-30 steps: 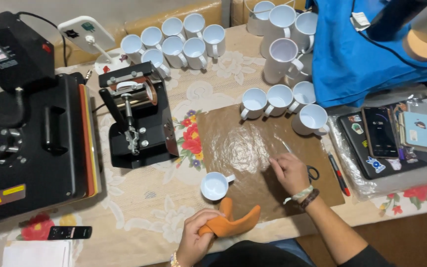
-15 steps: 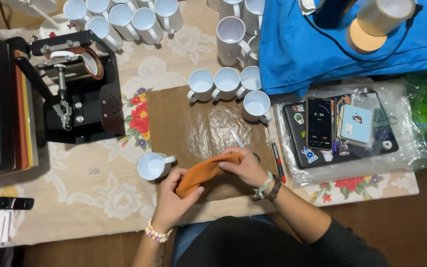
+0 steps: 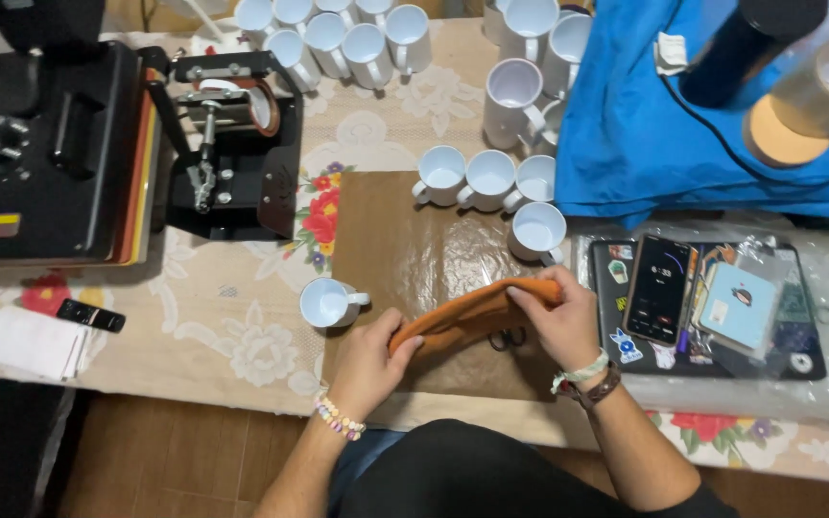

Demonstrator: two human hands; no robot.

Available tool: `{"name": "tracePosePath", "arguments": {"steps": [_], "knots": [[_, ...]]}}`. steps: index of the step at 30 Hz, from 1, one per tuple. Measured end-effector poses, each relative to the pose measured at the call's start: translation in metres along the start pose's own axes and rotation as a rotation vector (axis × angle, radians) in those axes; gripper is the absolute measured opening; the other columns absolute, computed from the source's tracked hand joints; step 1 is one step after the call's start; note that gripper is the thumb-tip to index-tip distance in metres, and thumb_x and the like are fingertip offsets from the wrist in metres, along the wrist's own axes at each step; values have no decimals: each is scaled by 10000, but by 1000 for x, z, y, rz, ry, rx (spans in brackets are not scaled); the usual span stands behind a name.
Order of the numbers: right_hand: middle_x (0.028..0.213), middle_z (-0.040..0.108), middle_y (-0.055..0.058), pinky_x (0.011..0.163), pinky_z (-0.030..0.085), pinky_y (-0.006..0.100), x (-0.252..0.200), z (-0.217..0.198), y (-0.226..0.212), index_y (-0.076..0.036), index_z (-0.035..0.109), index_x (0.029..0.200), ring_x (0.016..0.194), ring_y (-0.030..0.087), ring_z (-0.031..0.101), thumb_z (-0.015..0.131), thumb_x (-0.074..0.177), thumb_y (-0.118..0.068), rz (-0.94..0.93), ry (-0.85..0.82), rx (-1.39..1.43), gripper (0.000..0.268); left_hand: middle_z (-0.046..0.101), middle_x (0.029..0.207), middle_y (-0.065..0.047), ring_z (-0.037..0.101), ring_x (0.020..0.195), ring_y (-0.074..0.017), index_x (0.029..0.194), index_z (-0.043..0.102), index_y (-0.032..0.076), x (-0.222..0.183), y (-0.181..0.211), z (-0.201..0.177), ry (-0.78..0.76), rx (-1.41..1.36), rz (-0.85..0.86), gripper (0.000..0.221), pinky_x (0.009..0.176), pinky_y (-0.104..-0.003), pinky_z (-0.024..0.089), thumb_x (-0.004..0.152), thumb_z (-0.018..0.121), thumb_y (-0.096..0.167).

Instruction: Preparing ceramic mugs for heat press printing by wrapping them with sublimation paper and securing it with tape.

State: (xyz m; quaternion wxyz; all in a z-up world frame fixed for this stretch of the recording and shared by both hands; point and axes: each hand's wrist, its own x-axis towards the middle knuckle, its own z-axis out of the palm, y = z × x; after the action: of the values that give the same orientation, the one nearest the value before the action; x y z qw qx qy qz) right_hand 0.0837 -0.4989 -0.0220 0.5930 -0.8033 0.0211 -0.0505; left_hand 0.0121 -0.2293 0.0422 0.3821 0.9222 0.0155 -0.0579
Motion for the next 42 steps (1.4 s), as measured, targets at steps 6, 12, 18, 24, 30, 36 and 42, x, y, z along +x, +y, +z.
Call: {"name": "tracePosePath", "arguments": {"steps": [6,12,18,24,30,36,42], "knots": [[1222,589,305,1019,455,506,15,19,-32,52,451,1121,1178,442,588,771,887,13,-368,139,10,398,740,878,-122,717,850,-370,825,634,98,3,3,0,69,-440,250,153,746,-385,551,841,771,165],[1090,533,141,992,445,410,-12,63,-53,-8,574,1110,1090,318,571,676,985,-144,-334,-23,-23,211,531,1448,-242,464,1340,-314,953,545,44,5,0,14,93,-1028,214,190,1122,-487,324,1011,594,219],[1181,589,123,881,467,375,-47,136,-3,-54,498,1363,1017,220,582,427,1043,-353,557,-516,907,443,201,1689,-236,530,1332,-298,1342,487,20,-11,5,-65,-373,-918,416,704,1131,-416,440,1050,282,627],[1431,369,80,1072,284,398,-69,210,130,-75,328,1476,1272,211,385,393,1031,-292,428,-523,783,499,455,1524,-229,542,1355,-364,1290,551,9,-10,-64,-107,-95,-363,549,309,1128,-453,431,1014,540,145],[1682,151,34,1265,101,419,-95,271,236,-98,159,1589,1528,200,190,359,1018,-232,319,-548,625,620,410,1557,-199,377,1475,-394,1381,496,20,-9,-138,-135,150,-23,633,596,1229,-564,261,975,594,446],[1465,522,141,1168,384,430,-105,285,9,-36,426,1480,1337,257,512,589,928,-178,312,-512,666,593,386,1538,-244,382,1410,-414,1522,242,-8,-9,-183,-143,-168,-285,438,911,1219,-536,186,947,327,693],[1289,605,131,1085,453,416,-102,270,61,-37,523,1349,1191,230,579,678,864,-114,304,-335,483,514,619,1058,-67,665,938,-168,1368,488,145,-14,-179,-156,6,-799,2,658,824,-300,555,807,777,331]]}}
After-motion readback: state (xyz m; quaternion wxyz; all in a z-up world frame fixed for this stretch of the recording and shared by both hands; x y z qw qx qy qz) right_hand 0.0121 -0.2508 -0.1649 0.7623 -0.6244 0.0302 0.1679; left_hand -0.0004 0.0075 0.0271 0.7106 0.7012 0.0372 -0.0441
